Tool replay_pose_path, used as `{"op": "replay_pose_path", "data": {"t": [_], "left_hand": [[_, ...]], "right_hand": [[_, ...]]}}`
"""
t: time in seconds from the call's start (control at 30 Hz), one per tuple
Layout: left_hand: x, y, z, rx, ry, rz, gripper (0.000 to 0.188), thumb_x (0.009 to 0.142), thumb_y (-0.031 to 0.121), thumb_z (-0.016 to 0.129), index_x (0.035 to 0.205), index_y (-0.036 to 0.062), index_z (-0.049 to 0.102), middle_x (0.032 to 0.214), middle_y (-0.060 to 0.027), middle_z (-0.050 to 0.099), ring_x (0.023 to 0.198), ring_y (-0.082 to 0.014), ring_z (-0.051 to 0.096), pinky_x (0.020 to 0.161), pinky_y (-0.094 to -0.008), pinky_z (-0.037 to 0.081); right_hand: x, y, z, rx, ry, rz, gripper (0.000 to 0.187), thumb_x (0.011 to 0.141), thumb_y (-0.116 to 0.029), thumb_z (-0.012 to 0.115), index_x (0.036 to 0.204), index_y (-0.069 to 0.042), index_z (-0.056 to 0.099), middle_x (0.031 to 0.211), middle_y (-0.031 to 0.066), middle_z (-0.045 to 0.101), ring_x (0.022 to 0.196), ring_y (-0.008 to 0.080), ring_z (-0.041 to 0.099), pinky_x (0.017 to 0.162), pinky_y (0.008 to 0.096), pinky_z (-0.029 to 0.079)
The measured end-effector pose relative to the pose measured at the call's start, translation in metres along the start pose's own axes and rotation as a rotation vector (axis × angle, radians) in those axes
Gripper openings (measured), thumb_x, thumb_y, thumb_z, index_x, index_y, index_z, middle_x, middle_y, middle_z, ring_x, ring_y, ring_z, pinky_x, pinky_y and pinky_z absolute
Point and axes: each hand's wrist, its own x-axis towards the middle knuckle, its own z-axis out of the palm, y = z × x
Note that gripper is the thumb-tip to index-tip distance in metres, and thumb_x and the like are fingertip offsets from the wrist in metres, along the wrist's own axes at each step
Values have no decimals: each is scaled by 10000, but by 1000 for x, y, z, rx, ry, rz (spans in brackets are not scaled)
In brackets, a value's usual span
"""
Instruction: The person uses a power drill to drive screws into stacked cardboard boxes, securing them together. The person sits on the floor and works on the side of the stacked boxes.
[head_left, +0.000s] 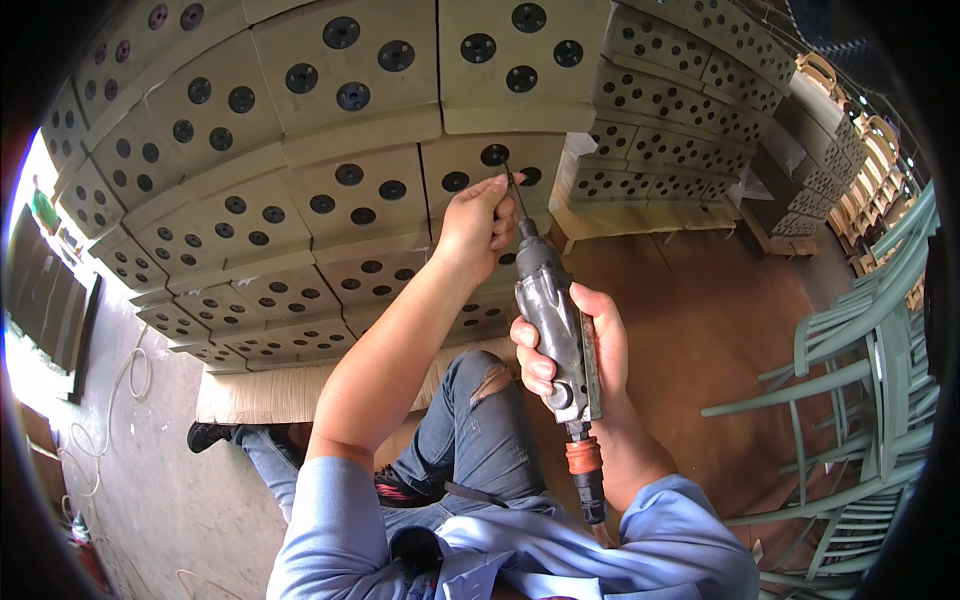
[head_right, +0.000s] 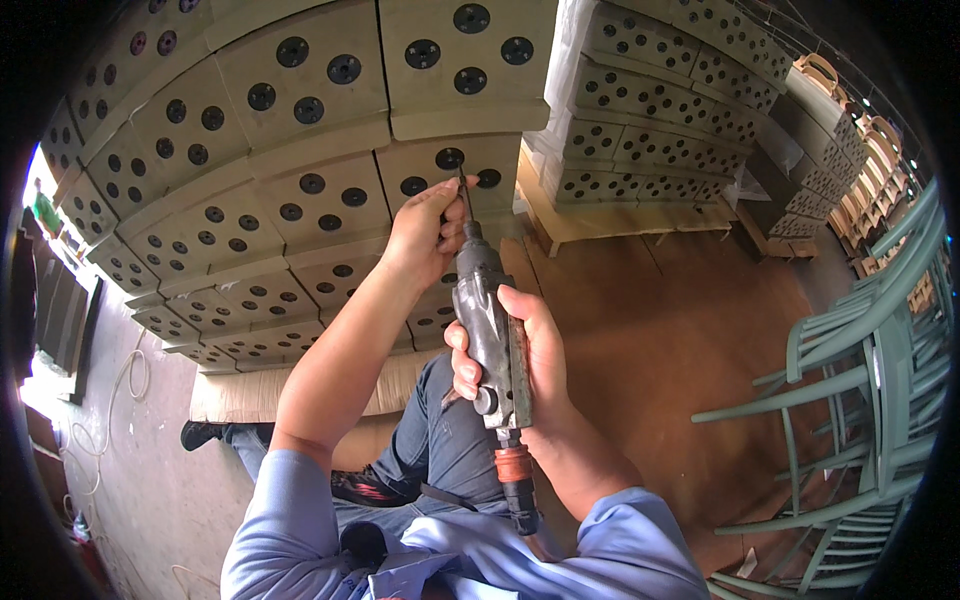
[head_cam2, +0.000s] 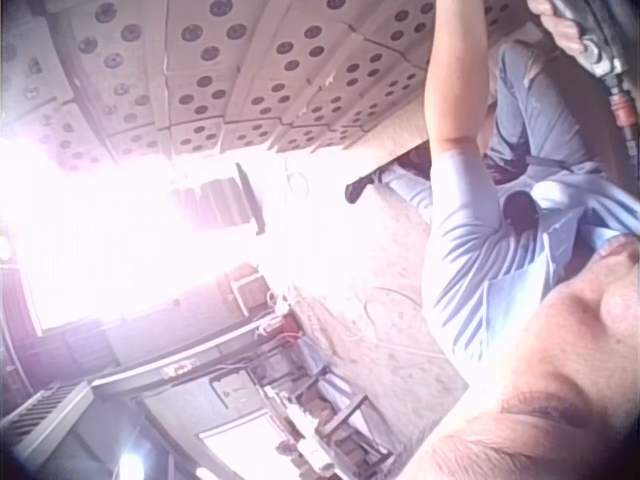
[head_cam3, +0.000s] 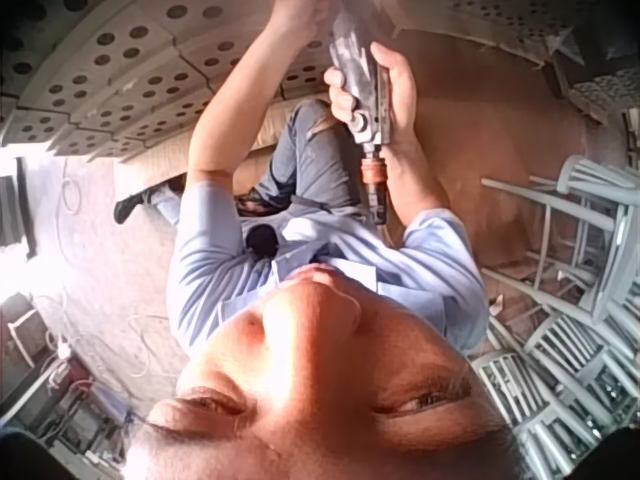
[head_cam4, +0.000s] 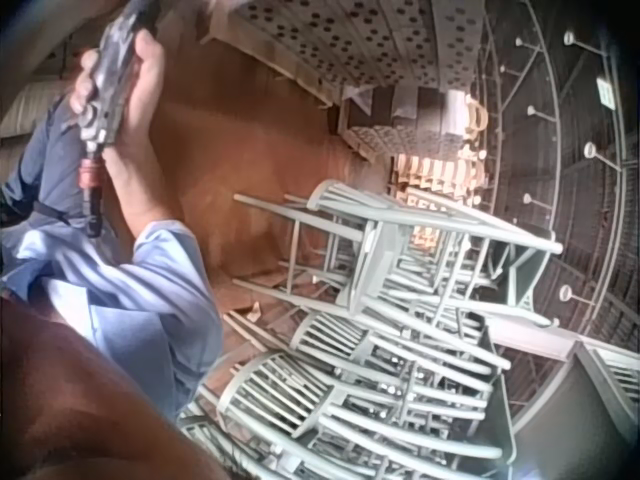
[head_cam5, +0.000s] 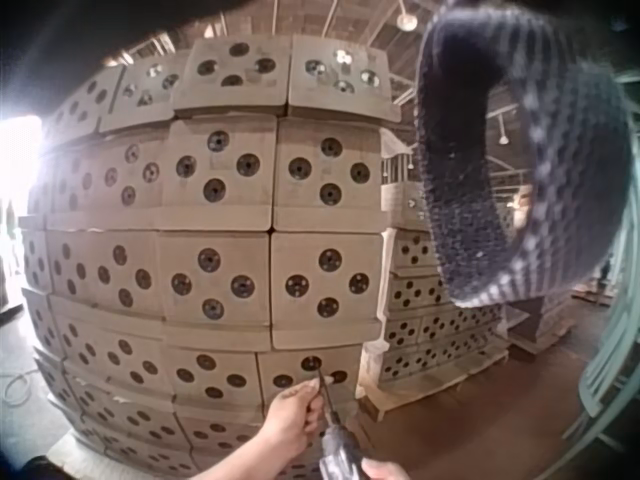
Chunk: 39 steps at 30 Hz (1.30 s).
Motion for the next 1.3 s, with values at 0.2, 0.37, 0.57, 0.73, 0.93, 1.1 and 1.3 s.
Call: {"op": "replay_pose_path", "data": {"t": [0.2, 0.37, 0.57, 0.73, 0.93, 1.1, 1.3], "left_hand": [[-9, -2, 1, 50, 31, 66, 314, 1076, 214, 497, 1309, 9, 543, 679, 49, 396, 537, -54, 333, 446, -216, 265], [-57, -6, 21, 162, 173, 268, 320, 1072, 204, 520, 1317, 3, 561, 657, 60, 387, 523, -41, 318, 443, -217, 253], [-84, -13, 41, 320, 143, 536, 249, 1073, 182, 544, 1180, -20, 644, 700, 70, 438, 614, -27, 342, 529, -208, 285], [-79, -16, 40, 315, 169, 570, 233, 1072, 166, 541, 1143, -30, 644, 710, 66, 445, 637, -30, 360, 552, -214, 309], [-74, -11, 37, 297, 196, 543, 216, 1065, 159, 549, 1160, -14, 636, 713, 59, 471, 628, -29, 371, 538, -215, 312], [-73, -14, 25, 125, 236, 397, 208, 1052, 161, 569, 1189, 18, 633, 744, 32, 540, 560, -22, 369, 476, -214, 290], [-62, -17, -5, -53, 303, 295, 227, 1034, 129, 585, 1224, 14, 630, 843, -14, 619, 488, -20, 339, 419, -209, 245]], "right_hand": [[3, -5, 6, 23, -1, 19, 389, 1015, -452, 460, 1085, -74, 523, 878, 128, 604, 590, 188, 605, 512, 330, 505], [2, -8, 14, 19, 21, 25, 360, 1009, -437, 498, 1068, -84, 539, 861, 125, 614, 583, 189, 605, 509, 333, 509], [2, -7, 26, -57, 149, -3, 367, 1016, -415, 490, 1155, -77, 530, 872, 140, 588, 554, 170, 594, 431, 292, 512], [8, -9, 24, -75, 115, -16, 330, 1004, -398, 535, 1073, -75, 540, 840, 118, 616, 580, 178, 603, 503, 312, 513], [19, -9, 20, -71, 83, -30, 334, 1002, -402, 541, 1100, -82, 550, 836, 113, 611, 577, 173, 602, 502, 307, 514], [20, -13, 20, -27, 73, -4, 318, 1008, -391, 548, 1119, -92, 545, 839, 118, 615, 583, 178, 606, 507, 312, 516], [26, -12, 16, -71, 108, -13, 335, 1021, -409, 519, 1107, -85, 526, 871, 122, 600, 571, 170, 605, 476, 296, 520]]}}
